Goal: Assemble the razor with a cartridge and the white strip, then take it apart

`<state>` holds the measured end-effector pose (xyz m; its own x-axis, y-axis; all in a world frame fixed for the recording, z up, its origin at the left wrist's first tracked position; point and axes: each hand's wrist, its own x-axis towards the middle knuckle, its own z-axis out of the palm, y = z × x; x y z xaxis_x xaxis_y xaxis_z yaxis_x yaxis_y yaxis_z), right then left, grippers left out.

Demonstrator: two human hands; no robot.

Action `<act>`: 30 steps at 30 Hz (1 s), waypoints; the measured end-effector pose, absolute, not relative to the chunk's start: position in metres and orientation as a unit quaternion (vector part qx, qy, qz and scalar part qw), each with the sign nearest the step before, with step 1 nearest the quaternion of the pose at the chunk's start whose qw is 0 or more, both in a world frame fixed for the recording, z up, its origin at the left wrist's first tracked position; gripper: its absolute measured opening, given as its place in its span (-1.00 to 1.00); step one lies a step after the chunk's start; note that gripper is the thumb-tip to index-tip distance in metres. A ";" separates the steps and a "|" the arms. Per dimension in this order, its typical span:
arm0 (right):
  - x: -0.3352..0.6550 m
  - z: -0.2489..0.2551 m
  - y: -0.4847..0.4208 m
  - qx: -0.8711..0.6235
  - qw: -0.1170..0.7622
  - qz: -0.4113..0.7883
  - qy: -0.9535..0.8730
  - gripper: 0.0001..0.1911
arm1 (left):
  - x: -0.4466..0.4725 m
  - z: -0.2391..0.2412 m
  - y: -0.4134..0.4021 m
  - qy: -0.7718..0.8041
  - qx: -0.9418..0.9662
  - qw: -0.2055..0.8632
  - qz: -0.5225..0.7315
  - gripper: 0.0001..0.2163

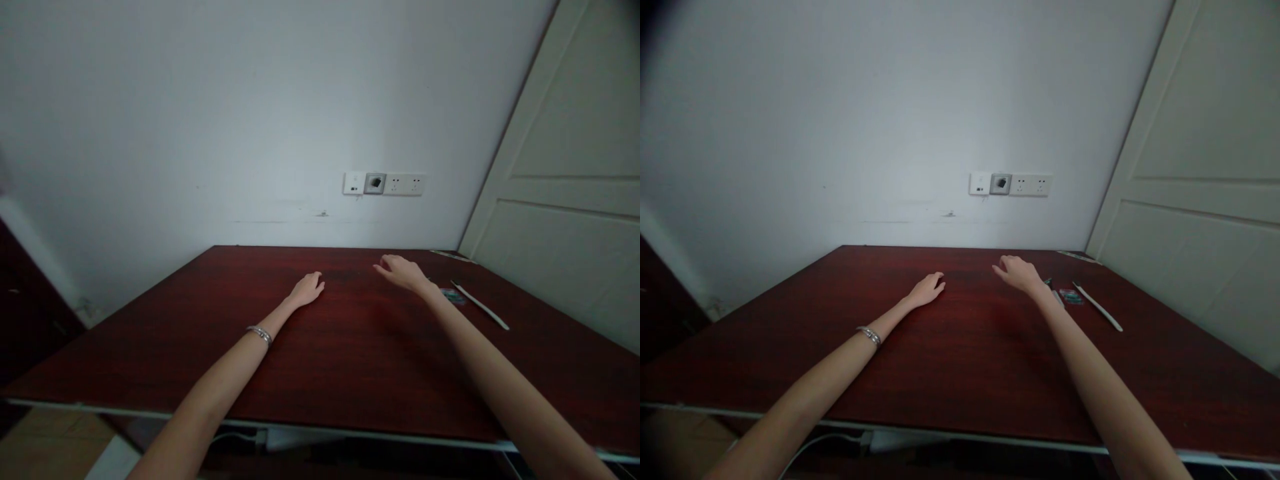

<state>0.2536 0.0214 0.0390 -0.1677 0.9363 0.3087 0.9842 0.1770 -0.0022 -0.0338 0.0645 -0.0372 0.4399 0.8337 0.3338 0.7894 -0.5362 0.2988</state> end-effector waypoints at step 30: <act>0.175 -0.048 0.039 -0.577 0.153 -0.015 -0.802 -0.52 | -0.035 -0.038 0.067 0.451 0.869 0.018 0.205 -0.70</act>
